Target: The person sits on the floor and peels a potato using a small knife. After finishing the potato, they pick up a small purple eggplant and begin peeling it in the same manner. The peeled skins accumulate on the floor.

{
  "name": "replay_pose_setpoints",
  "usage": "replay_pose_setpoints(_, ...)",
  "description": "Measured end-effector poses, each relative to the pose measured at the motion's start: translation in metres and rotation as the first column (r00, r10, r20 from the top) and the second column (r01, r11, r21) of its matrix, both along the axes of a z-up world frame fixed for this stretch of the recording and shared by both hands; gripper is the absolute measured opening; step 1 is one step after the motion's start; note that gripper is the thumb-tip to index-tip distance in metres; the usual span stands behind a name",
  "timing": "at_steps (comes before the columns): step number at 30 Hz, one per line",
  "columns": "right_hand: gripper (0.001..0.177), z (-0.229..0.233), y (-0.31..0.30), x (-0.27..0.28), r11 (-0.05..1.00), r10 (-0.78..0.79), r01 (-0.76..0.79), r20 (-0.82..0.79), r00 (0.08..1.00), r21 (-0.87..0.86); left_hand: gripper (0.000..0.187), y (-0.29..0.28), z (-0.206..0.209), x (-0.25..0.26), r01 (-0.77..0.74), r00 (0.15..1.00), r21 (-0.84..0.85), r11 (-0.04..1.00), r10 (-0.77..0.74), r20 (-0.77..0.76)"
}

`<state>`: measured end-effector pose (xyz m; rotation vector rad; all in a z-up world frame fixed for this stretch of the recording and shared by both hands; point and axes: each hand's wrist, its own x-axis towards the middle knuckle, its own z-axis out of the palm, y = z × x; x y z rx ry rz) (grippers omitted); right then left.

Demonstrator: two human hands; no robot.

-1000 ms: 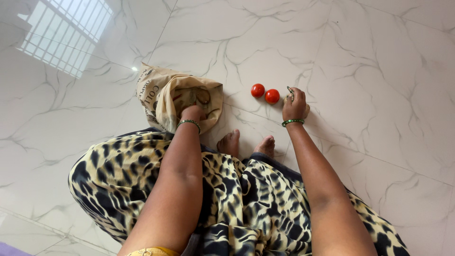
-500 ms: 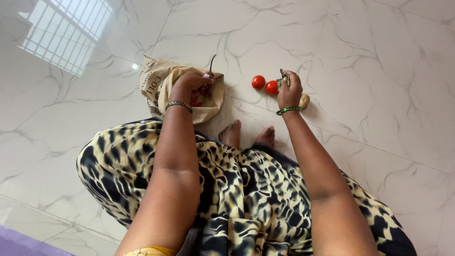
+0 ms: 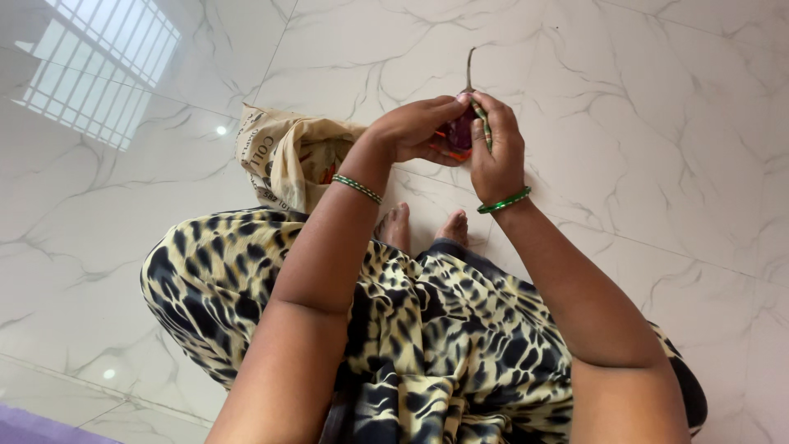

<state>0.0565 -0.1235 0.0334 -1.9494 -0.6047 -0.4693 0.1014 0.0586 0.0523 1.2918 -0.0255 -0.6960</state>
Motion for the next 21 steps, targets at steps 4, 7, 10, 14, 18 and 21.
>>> replay_pose_setpoints(4, 0.036, 0.028, -0.020, -0.025, 0.998, -0.063, 0.062, -0.058, 0.996, -0.016, 0.053, -0.046, 0.011, -0.013, -0.032, 0.999, -0.080, 0.996, 0.032, 0.005)
replay_pose_setpoints(7, 0.038, 0.037, -0.032, -0.055, 0.995, -0.095, 0.092, -0.052, 0.994, -0.043, 0.050, -0.065, 0.010, -0.033, -0.050, 0.999, -0.085, 0.995, 0.051, 0.013)
replay_pose_setpoints(10, 0.041, 0.042, -0.036, -0.085, 0.993, -0.086, 0.083, -0.033, 0.996, -0.087, 0.050, -0.067, -0.001, -0.066, -0.080, 0.997, -0.136, 0.987, 0.078, -0.023)
replay_pose_setpoints(14, 0.044, 0.036, -0.028, -0.122, 0.980, -0.109, 0.096, -0.064, 0.992, -0.173, 0.050, -0.067, -0.024, -0.109, -0.176, 0.984, -0.233, 0.956, 0.171, -0.042)
replay_pose_setpoints(18, 0.043, 0.023, -0.018, -0.119, 0.981, -0.110, 0.088, -0.120, 0.987, -0.171, 0.054, -0.058, -0.045, -0.125, -0.237, 0.971, -0.209, 0.949, 0.226, -0.076)
replay_pose_setpoints(21, 0.043, 0.014, -0.018, -0.101, 0.982, -0.121, 0.105, -0.096, 0.988, -0.160, 0.055, -0.059, -0.051, -0.114, -0.269, 0.962, -0.200, 0.942, 0.271, -0.019)
